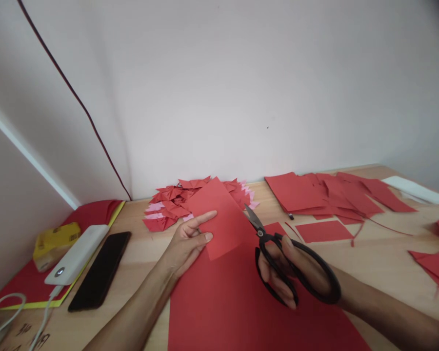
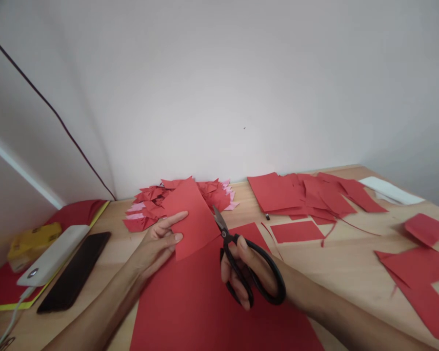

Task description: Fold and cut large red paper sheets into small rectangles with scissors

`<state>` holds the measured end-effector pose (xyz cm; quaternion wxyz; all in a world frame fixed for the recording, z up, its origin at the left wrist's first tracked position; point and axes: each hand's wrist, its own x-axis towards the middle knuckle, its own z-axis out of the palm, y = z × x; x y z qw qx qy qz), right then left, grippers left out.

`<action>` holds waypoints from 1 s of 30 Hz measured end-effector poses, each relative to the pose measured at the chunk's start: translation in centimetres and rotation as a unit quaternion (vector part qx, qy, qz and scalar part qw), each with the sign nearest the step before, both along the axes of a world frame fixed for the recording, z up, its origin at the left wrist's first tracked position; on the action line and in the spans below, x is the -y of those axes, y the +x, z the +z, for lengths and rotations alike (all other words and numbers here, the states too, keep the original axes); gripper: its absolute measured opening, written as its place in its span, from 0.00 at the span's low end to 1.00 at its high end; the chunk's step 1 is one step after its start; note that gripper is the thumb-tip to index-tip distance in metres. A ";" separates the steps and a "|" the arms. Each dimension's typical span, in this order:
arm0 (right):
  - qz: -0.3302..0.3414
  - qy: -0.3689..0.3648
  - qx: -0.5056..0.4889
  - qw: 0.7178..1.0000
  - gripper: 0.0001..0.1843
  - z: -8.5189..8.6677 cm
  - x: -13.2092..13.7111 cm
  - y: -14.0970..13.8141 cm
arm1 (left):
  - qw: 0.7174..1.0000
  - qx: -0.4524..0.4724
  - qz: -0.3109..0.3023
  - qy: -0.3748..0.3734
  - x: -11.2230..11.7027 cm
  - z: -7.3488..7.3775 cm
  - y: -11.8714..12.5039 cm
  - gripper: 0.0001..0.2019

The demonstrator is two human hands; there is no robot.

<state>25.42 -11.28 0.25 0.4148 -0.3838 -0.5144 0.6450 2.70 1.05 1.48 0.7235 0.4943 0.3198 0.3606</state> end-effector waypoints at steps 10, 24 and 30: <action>0.008 0.035 0.039 0.999 0.39 0.5 0.3 0.5 | 0.999 -0.030 -0.003 0.009 0.2 0.6 -0.3 0.25; 0.003 0.040 0.045 0.998 0.39 0.3 0.2 0.5 | 1.000 -0.025 -0.015 -0.003 0.3 -0.1 -0.2 0.24; -0.017 0.020 0.056 0.998 0.38 1.0 0.2 0.1 | 1.000 -0.028 -0.010 0.005 0.3 -0.1 -0.1 0.23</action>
